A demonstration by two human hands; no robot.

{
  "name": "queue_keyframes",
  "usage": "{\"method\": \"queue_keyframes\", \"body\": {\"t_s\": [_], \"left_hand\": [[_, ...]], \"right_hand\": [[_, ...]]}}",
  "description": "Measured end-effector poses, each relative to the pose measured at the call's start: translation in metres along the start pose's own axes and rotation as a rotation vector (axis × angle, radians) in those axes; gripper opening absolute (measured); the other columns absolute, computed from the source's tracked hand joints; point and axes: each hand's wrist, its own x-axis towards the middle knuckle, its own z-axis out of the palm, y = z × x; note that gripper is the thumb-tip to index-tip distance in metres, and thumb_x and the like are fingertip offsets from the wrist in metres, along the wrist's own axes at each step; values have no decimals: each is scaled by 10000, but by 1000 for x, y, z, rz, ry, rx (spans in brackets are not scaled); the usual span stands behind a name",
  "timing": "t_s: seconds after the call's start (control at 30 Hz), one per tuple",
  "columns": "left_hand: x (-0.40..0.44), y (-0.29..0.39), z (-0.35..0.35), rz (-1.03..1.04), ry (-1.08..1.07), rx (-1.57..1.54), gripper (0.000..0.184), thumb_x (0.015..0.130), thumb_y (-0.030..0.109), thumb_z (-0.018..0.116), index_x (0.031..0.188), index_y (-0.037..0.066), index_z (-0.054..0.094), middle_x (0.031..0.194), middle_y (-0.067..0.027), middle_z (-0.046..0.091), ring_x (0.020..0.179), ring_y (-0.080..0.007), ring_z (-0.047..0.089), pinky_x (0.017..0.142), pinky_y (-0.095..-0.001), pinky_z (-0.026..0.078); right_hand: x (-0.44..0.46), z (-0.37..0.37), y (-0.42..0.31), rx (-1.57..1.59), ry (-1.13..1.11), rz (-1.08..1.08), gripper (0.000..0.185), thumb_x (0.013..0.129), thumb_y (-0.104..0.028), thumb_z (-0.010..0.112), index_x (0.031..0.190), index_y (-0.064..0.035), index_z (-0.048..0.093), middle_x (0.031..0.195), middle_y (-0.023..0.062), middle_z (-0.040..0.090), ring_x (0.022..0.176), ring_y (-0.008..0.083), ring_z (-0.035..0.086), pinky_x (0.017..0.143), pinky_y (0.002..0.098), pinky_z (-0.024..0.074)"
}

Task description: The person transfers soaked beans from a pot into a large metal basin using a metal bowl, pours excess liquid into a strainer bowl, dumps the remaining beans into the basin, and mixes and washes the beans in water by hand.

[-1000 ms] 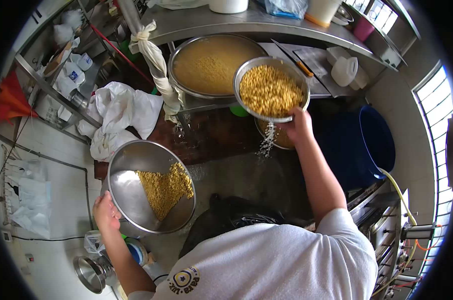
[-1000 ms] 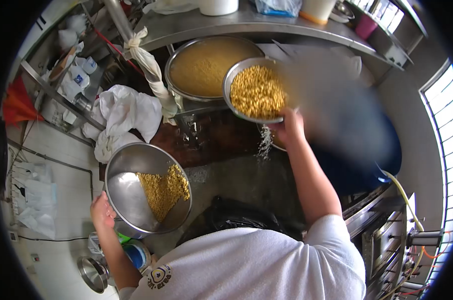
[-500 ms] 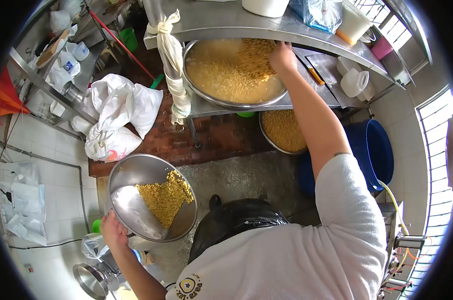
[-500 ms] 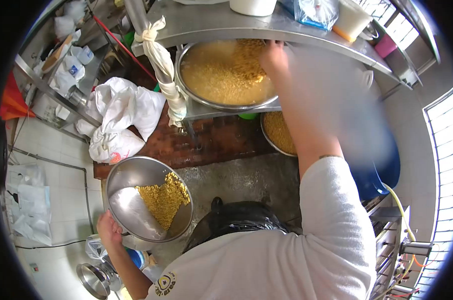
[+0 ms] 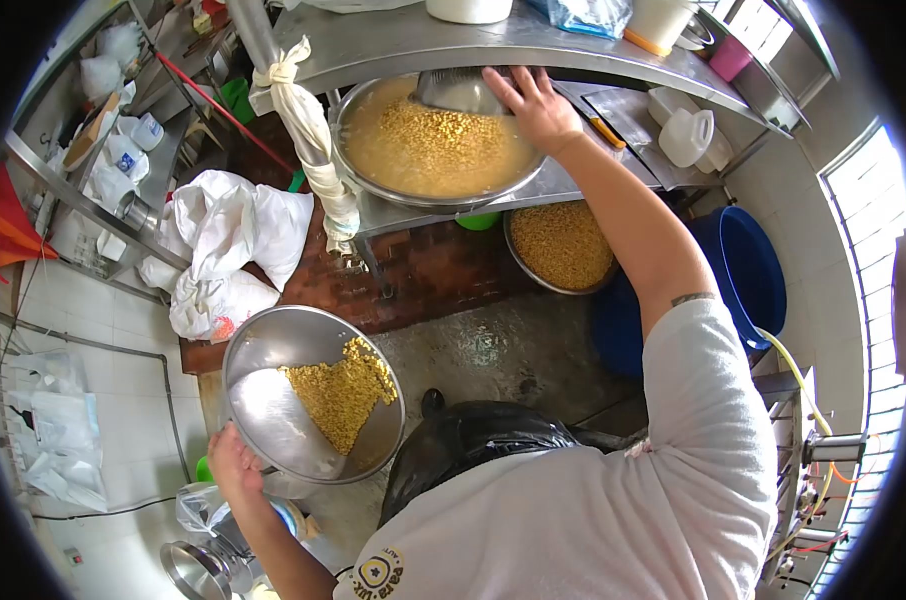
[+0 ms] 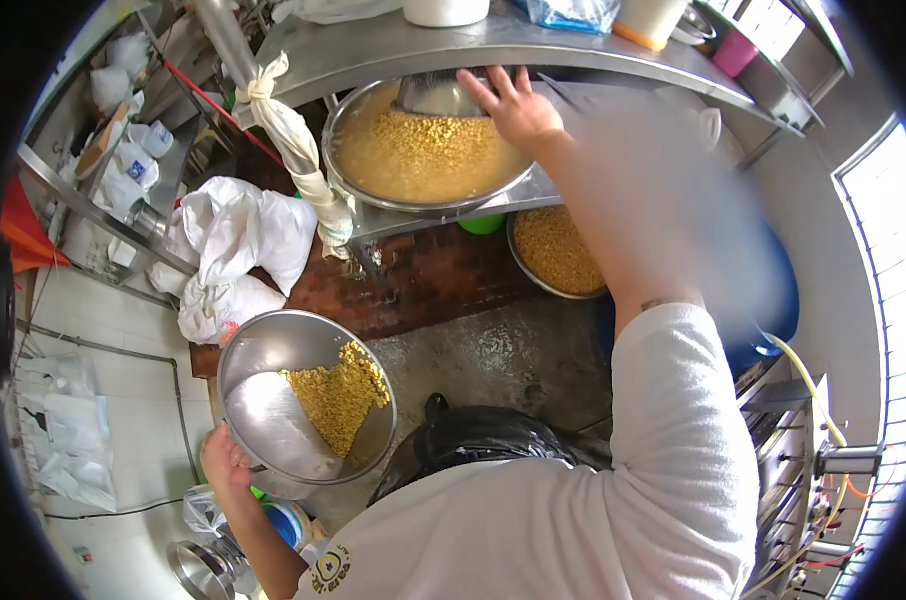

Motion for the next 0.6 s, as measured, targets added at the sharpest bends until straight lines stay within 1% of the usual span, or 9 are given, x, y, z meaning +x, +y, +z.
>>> {"method": "queue_keyframes", "body": {"t_s": [0.03, 0.1, 0.17, 0.2, 0.23, 0.3, 0.47, 0.57, 0.6], "left_hand": [[-4, 0, 1, 1, -9, 2, 246, 966, 238, 704, 865, 153, 497, 636, 44, 417, 408, -73, 326, 355, -267, 240], [-13, 2, 5, 14, -28, 13, 237, 967, 241, 701, 874, 146, 506, 642, 41, 421, 409, -72, 329, 355, -266, 243], [-26, 4, 10, 44, -48, 39, 222, 975, 240, 686, 882, 131, 516, 647, 39, 425, 411, -69, 336, 358, -264, 251], [-31, 5, 10, 54, -51, 46, 222, 975, 240, 686, 882, 131, 516, 647, 39, 425, 411, -69, 336, 358, -264, 251], [-36, 8, 11, 54, -80, 55, 215, 981, 237, 676, 880, 128, 520, 648, 40, 426, 411, -68, 341, 359, -262, 253], [-55, 10, 16, 57, -98, 68, 209, 986, 235, 665, 878, 124, 525, 649, 41, 426, 412, -68, 347, 360, -260, 255], [-103, 30, 35, 112, -158, 172, 201, 999, 223, 649, 890, 114, 520, 644, 45, 415, 413, -61, 354, 347, -265, 221], [-130, 42, 52, 145, -147, 225, 182, 996, 211, 661, 972, 85, 531, 652, 52, 398, 423, -49, 343, 356, -261, 210], [-136, 46, 55, 175, -137, 244, 196, 989, 207, 674, 988, 79, 526, 657, 53, 400, 428, -46, 337, 361, -259, 205]], "right_hand": [[-16, -2, 5, 34, 9, -19, 733, 954, -128, 537, 1616, -330, 297, 1644, 166, 312, 1315, 508, 537, 1106, 499, 511], [-51, -16, 13, 103, 30, 16, 731, 930, -68, 533, 1592, -317, 349, 1621, 170, 364, 1336, 499, 522, 1121, 507, 491], [-91, -23, 26, 373, 236, 90, 758, 914, 10, 532, 1580, -325, 393, 1599, 195, 402, 1352, 506, 505, 996, 520, 572], [-114, -35, 29, 457, 297, 159, 756, 842, 72, 554, 1533, -220, 459, 1555, 232, 446, 1356, 481, 510, 1130, 514, 459], [-138, -38, 35, 468, 334, 223, 726, 836, 100, 543, 1511, -158, 484, 1553, 241, 445, 1378, 466, 495, 1121, 502, 463], [-191, -46, 48, 393, 355, 341, 745, 847, 88, 554, 1547, -133, 425, 1551, 246, 444, 1380, 459, 491, 1118, 486, 464], [-339, -70, 11, 733, 229, 839, 871, 848, 53, 551, 1638, -156, 249, 1503, 267, 497, 1345, 450, 532, 1094, 453, 475], [-454, 3, -47, 860, 77, 1142, 853, 870, 36, 512, 1647, -142, 207, 1453, 278, 548, 1273, 399, 605, 1060, 421, 490], [-486, 22, -80, 967, -19, 1218, 849, 884, 26, 507, 1649, -160, 191, 1460, 258, 543, 1245, 401, 619, 1025, 479, 515]]}}
